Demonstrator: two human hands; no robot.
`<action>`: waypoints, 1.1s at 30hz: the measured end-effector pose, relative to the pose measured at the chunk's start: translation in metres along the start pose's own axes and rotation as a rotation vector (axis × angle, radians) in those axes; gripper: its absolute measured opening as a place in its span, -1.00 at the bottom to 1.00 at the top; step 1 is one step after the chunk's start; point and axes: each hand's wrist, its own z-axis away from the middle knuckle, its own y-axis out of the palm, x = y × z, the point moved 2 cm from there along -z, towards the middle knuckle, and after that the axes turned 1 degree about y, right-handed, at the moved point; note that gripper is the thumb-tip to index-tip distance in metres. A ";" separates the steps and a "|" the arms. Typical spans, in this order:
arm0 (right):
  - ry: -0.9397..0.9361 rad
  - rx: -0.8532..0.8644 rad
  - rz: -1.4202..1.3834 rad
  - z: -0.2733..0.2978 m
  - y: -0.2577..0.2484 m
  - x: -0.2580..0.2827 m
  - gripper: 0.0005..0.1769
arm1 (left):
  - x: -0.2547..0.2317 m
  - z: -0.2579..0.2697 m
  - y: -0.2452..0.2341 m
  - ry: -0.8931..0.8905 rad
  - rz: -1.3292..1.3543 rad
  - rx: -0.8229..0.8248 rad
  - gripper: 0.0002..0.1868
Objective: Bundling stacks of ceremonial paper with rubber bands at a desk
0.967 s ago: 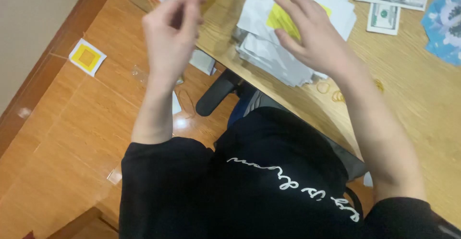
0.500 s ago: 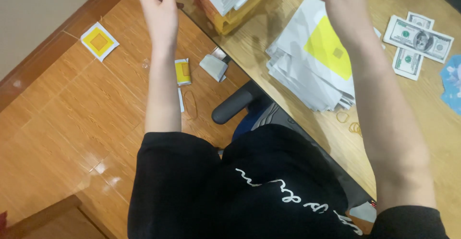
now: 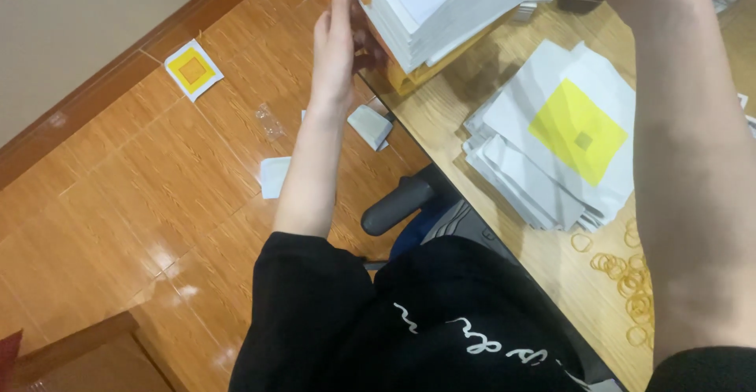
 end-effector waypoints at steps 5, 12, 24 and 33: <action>0.067 0.027 -0.083 -0.005 -0.006 0.000 -0.63 | -0.001 -0.003 -0.002 -0.040 0.047 0.046 -0.59; 0.196 0.069 -0.186 0.006 0.002 0.005 -0.66 | 0.006 0.001 -0.004 -0.086 0.115 0.045 -0.46; 0.390 0.080 -0.344 0.040 -0.001 0.020 -0.71 | -0.003 0.020 0.001 0.549 -0.055 -0.065 -0.64; 0.501 0.077 -0.681 0.076 -0.007 -0.009 -0.11 | 0.015 0.026 0.001 0.668 -0.120 0.053 -0.69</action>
